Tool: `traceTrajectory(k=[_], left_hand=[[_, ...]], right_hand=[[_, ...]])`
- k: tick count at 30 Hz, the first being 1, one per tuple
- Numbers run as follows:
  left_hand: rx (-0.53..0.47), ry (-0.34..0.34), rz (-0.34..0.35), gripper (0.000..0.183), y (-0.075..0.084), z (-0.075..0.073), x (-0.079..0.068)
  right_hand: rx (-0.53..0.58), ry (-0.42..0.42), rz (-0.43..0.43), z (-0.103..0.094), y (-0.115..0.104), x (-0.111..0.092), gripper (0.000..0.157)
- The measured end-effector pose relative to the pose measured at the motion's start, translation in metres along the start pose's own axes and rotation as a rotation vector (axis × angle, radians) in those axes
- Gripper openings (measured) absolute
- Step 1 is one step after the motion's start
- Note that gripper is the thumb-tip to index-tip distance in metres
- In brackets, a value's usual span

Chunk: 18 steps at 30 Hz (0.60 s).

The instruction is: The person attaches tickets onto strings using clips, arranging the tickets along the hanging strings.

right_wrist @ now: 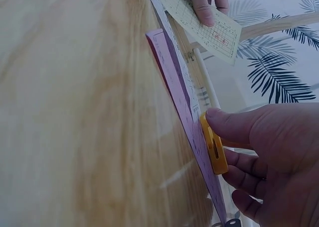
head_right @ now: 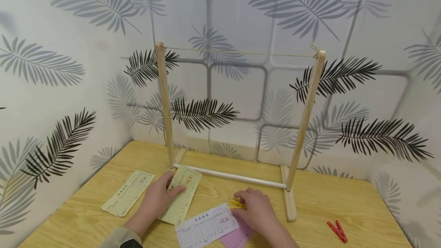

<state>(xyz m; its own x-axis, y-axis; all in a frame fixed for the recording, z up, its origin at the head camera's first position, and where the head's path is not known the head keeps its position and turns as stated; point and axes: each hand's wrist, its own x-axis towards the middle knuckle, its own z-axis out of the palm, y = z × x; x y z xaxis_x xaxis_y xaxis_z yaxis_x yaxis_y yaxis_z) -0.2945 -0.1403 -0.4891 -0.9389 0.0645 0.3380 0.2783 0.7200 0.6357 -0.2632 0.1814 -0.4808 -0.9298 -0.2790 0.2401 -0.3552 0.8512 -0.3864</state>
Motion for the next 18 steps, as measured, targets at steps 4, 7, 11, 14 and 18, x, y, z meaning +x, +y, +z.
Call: traceTrajectory(k=[4,7,11,14,18], left_hand=[[-0.033,0.002,0.005,0.033,-0.0012,0.0,0.0004],[-0.079,-0.01,0.0,0.03,-0.0011,-0.0002,0.0006],[-0.152,-0.023,-0.031,0.027,-0.0006,-0.0008,0.0021],[-0.186,-0.014,-0.044,0.025,-0.0001,-0.0013,0.0035],[-0.217,-0.014,-0.05,0.022,0.0015,-0.003,0.0041]], right_hand=[[0.01,0.0,-0.017,0.001,-0.0009,0.0016,0.039],[0.018,-0.002,-0.034,0.0009,-0.0006,0.0022,0.036],[0.035,-0.037,-0.045,0.0002,-0.0003,0.0034,0.033],[0.039,-0.066,-0.041,0.0,-0.0003,0.0045,0.032],[0.032,-0.074,-0.036,0.0005,-0.0007,0.0051,0.031]])
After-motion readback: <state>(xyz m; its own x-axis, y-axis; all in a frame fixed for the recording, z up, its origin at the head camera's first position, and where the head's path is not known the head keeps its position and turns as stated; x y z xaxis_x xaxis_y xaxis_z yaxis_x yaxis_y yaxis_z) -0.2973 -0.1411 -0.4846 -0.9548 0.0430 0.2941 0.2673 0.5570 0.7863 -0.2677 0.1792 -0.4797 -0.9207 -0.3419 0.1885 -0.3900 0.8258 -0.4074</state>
